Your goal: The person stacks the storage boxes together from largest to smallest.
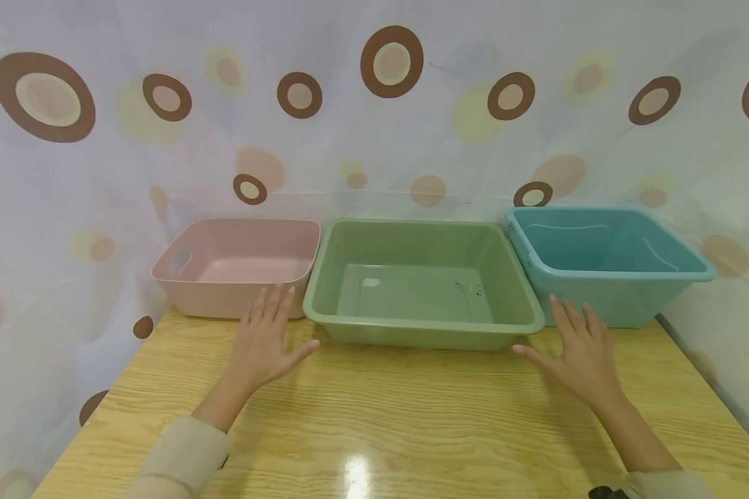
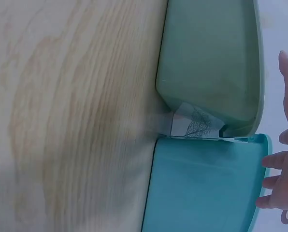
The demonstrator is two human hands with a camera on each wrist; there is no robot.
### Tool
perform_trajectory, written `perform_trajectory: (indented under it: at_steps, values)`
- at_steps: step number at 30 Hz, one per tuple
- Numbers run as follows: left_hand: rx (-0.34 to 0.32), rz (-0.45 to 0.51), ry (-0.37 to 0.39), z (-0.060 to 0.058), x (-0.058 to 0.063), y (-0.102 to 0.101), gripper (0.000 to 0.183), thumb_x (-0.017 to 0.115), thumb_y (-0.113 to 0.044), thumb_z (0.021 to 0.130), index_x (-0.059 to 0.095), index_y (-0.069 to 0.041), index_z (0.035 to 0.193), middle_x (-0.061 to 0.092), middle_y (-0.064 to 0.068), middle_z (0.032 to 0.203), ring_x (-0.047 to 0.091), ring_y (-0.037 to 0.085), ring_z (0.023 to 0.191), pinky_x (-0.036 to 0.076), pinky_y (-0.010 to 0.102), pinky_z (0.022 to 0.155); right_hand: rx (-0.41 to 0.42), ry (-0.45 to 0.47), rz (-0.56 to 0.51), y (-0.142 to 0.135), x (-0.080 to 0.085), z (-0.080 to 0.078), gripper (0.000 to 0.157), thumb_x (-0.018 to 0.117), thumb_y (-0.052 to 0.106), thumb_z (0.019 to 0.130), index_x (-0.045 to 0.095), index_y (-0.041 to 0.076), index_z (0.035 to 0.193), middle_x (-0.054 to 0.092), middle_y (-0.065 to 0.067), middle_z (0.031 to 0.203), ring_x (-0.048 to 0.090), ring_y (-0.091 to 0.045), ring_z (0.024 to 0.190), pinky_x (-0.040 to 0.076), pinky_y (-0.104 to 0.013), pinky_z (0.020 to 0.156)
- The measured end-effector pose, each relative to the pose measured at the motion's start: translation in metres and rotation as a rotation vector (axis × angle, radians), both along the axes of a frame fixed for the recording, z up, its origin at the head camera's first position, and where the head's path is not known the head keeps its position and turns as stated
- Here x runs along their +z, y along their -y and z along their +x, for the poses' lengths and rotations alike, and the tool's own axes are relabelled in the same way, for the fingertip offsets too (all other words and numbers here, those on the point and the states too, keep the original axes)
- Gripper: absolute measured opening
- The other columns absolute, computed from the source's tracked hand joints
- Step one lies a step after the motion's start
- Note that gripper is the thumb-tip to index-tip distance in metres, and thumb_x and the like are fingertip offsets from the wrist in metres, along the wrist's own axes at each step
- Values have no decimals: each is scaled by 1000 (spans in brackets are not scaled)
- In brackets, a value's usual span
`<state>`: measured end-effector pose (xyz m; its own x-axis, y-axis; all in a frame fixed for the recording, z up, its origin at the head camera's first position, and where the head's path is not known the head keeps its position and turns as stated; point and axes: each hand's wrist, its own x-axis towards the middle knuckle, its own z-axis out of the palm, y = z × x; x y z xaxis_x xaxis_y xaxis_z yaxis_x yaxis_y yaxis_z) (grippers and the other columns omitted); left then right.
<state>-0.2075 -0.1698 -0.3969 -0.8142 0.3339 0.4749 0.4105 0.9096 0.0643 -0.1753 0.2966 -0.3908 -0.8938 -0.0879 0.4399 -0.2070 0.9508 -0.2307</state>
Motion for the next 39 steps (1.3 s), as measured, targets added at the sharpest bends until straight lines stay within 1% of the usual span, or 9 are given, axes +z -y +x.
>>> perform_trajectory:
  at_steps: [2,5,12,18,21,26,32,36,39]
  values:
    - [1,-11,29,-2,1,-2,97,20,-78,80,20,-6,145,20,17,150,22,43,134,22,58,106,15,-30,6,2,1,-3,101,66,61,69,28,2,142,39,-32,132,28,-54,122,22,-67,95]
    - [0,-27,57,-5,3,-5,94,25,-75,82,20,-6,145,21,17,149,21,42,135,23,57,107,37,-51,-6,5,4,-8,98,67,58,70,31,-1,139,41,-33,130,33,-53,118,26,-64,95]
    - [-35,-18,60,-14,5,-11,89,32,-70,84,25,-4,143,27,16,147,24,40,134,24,55,107,44,10,-96,12,9,-15,90,67,47,76,29,-3,140,37,-33,134,32,-53,120,27,-66,93]
    - [-25,6,105,-19,12,-16,84,45,-61,84,25,-4,143,29,18,146,26,39,134,24,55,107,49,40,-154,17,10,-22,86,67,44,78,30,-5,139,36,-34,135,31,-53,122,27,-66,94]
    - [-23,25,131,-22,13,-19,82,46,-60,84,28,-4,142,29,19,146,27,40,133,24,54,107,50,65,-176,18,10,-25,84,65,43,80,29,-6,139,35,-34,135,31,-52,122,27,-65,95]
    - [-15,54,153,-28,15,-21,78,48,-56,85,32,-4,140,31,21,145,29,40,132,25,54,107,53,104,-209,17,10,-30,81,61,42,84,27,-8,139,33,-35,136,30,-54,123,26,-65,96]
    - [-10,88,159,-35,14,-23,76,46,-56,86,33,-3,140,32,21,144,32,40,131,28,54,105,62,62,-256,17,10,-40,71,58,36,88,33,-11,135,36,-35,134,33,-52,123,28,-62,98]
    - [-24,97,160,-38,12,-26,77,45,-58,86,35,-2,139,35,21,142,34,39,129,30,54,104,48,62,-272,17,9,-44,66,56,33,89,35,-12,133,38,-35,133,34,-51,122,29,-61,98]
    - [-30,110,162,-39,11,-28,76,46,-56,86,35,-2,138,35,21,142,35,40,129,30,54,104,44,66,-285,18,8,-47,63,55,30,90,36,-13,132,38,-36,133,34,-51,122,29,-61,98]
